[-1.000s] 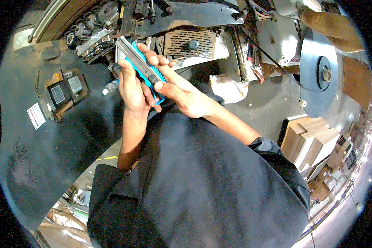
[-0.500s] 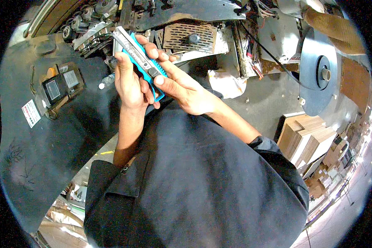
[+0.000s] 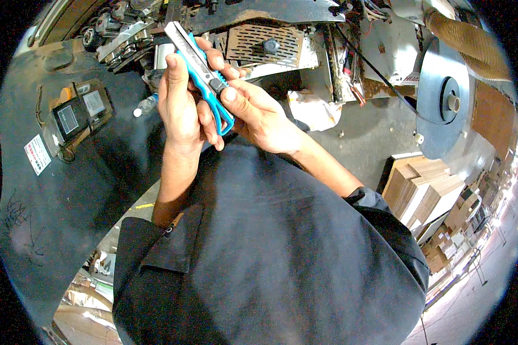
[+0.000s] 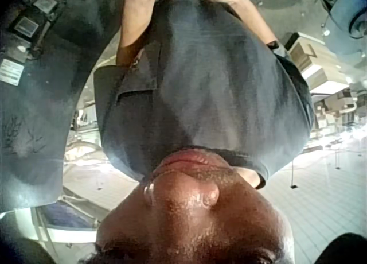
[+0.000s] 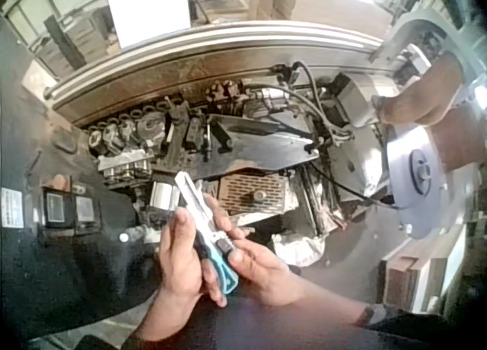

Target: The person manipulates internal components of an industrial machine, handling a translucent hose, using a blue utility knife to cut materials, and adjusting small mechanical parts by hand.

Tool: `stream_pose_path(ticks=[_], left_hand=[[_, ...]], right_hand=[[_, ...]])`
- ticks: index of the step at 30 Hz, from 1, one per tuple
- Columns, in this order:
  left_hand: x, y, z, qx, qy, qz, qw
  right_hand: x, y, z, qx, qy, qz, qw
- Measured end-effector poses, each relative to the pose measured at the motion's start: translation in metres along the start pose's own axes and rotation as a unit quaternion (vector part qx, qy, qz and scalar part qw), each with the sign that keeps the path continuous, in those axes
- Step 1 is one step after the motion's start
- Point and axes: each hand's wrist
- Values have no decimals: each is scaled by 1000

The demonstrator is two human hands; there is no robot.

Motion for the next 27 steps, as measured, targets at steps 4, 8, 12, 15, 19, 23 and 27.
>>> stream_pose_path(ticks=[4, 8, 12, 15, 19, 23, 27], left_hand=[[3, 6, 2, 49, 22, -4, 999], [5, 3, 5, 54, 35, 9, 998], [8, 6, 5, 65, 36, 13, 997], [10, 4, 6, 51, 27, 16, 998], [14, 6, 4, 55, 22, 12, 998], [15, 6, 3, 48, 13, 11, 999], [16, 5, 2, 54, -15, -2, 998]], right_hand=[[1, -5, 0, 9, 2, 24, 1000], [2, -8, -2, 2, 14, 22, 1000], [2, -10, -5, -18, 1, 56, 998], [3, -5, -7, -91, 9, 72, 993], [4, -9, -10, -227, 21, 154, 961], [5, -9, -8, -292, 46, 195, 935], [7, -14, -13, -334, 54, 200, 920]])
Point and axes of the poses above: each hand's wrist, its own x-axis towards the middle knuckle, its own y-axis out of the back of the hand, z = x × y, and after that the axes turned 2 degrees about x, right-handed
